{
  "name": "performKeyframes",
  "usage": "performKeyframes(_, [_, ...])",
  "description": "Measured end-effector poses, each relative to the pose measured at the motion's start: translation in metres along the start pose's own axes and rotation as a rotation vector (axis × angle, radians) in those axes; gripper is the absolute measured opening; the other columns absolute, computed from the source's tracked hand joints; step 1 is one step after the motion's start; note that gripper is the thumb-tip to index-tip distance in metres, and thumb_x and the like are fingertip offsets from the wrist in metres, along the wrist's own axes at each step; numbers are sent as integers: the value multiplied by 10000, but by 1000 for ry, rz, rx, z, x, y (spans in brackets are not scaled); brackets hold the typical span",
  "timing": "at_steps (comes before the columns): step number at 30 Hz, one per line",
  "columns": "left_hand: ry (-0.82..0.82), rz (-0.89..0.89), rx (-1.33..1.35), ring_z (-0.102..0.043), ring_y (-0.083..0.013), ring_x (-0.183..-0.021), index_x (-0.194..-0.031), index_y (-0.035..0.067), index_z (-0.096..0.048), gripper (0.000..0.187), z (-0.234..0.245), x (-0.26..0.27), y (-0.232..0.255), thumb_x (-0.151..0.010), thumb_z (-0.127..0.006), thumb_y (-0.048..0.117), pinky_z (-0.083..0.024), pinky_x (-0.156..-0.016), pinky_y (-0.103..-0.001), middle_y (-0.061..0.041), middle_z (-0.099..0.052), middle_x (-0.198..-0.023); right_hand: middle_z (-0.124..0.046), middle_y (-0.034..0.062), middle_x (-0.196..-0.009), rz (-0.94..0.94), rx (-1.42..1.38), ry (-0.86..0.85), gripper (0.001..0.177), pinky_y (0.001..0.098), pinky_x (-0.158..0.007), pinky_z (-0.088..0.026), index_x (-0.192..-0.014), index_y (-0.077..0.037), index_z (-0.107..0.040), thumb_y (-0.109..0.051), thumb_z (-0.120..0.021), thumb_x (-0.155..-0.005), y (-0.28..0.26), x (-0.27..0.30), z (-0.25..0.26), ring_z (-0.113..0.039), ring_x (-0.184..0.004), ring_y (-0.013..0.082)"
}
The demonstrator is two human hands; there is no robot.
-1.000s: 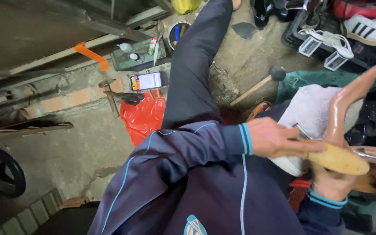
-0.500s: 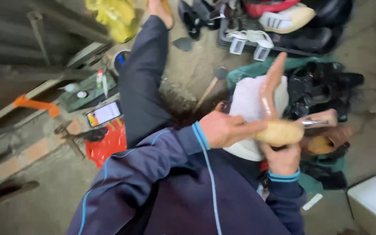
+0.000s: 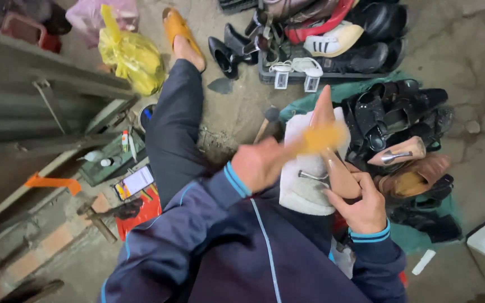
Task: The person uses a hammer to tap the heel of a beige high-heeled shoe held in their left hand. They then use a brush to clean the shoe's surface. The task is performed while sitting on the floor.
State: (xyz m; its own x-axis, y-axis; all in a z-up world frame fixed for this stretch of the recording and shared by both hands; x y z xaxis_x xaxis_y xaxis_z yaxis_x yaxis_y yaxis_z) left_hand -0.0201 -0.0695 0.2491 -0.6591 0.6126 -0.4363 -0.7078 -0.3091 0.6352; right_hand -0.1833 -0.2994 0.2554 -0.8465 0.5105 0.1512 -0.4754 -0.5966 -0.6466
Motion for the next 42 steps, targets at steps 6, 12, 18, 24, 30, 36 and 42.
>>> performKeyframes(6, [-129,162,131,-698,-328,-897,-1564,283,-439,459,8,-5,-26,-1111,-492,339,-535,-767,-416,-108,-676,-994,-754,12,-1146,119,161,-16,757,370,-889,-535,-1363,-228,-662,-456,-875,-674,-32,-4,29,-723,-1016,211])
performKeyframes(12, [-299,144,225,-707,-348,-1032,-1589,284,-384,555,-5,0,12,-1070,-540,403,-536,-824,-409,-114,-708,-1301,-580,232,-1387,197,-217,181,896,381,-1133,-430,-1447,72,-522,-138,-850,-639,-12,-12,61,-550,-1297,290])
performKeyframes(18, [-293,266,427,-625,-391,-1085,-1540,186,-430,475,-19,-3,22,-1077,-518,247,-500,-902,-444,-158,-586,-1285,-530,299,-1467,46,-772,231,592,479,-1120,-477,-1439,55,-434,-30,-614,-881,-29,-23,12,-550,-1340,376])
performKeyframes(24, [-22,336,271,-603,-295,-830,-1493,198,-551,459,-40,-4,-20,-1060,-584,347,-487,-724,-383,-90,-555,-979,-655,219,-1294,46,-559,300,406,393,-1035,-536,-1317,66,-614,-83,-699,-949,-16,-30,5,-628,-1199,282])
performKeyframes(30, [-230,94,-45,-548,-367,-643,-1606,340,-365,521,-54,15,-1,-1108,-494,421,-482,-529,-505,-90,-532,-942,-683,196,-1224,-3,-551,370,369,350,-997,-546,-1288,49,-648,-124,-728,-972,-21,-27,13,-656,-1119,251])
performKeyframes(36, [-213,-14,39,-511,-325,-642,-1611,313,-372,521,-35,4,9,-1120,-527,393,-476,-535,-469,-82,-496,-917,-674,175,-1256,66,-508,355,367,357,-1027,-523,-1271,54,-648,-142,-718,-969,-14,-28,11,-639,-1149,243])
performKeyframes(42, [-174,337,52,-640,-408,-830,-1568,317,-426,480,-53,7,-50,-1092,-458,363,-497,-709,-521,-159,-615,-970,-702,144,-1196,-59,-350,324,351,404,-967,-520,-1200,-1,-716,-225,-757,-933,-25,-20,23,-646,-1119,273])
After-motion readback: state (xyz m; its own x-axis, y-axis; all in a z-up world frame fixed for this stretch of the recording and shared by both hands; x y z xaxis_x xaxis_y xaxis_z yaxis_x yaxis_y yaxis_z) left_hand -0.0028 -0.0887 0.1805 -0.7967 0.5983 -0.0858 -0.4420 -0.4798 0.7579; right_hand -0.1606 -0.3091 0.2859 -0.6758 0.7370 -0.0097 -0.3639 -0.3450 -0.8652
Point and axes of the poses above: each hand's wrist, its own x-axis away from the middle knuckle, its own z-axis out of the back of the hand, y = z × x, the point moved 5 cm from there along -x, towards the middle knuckle
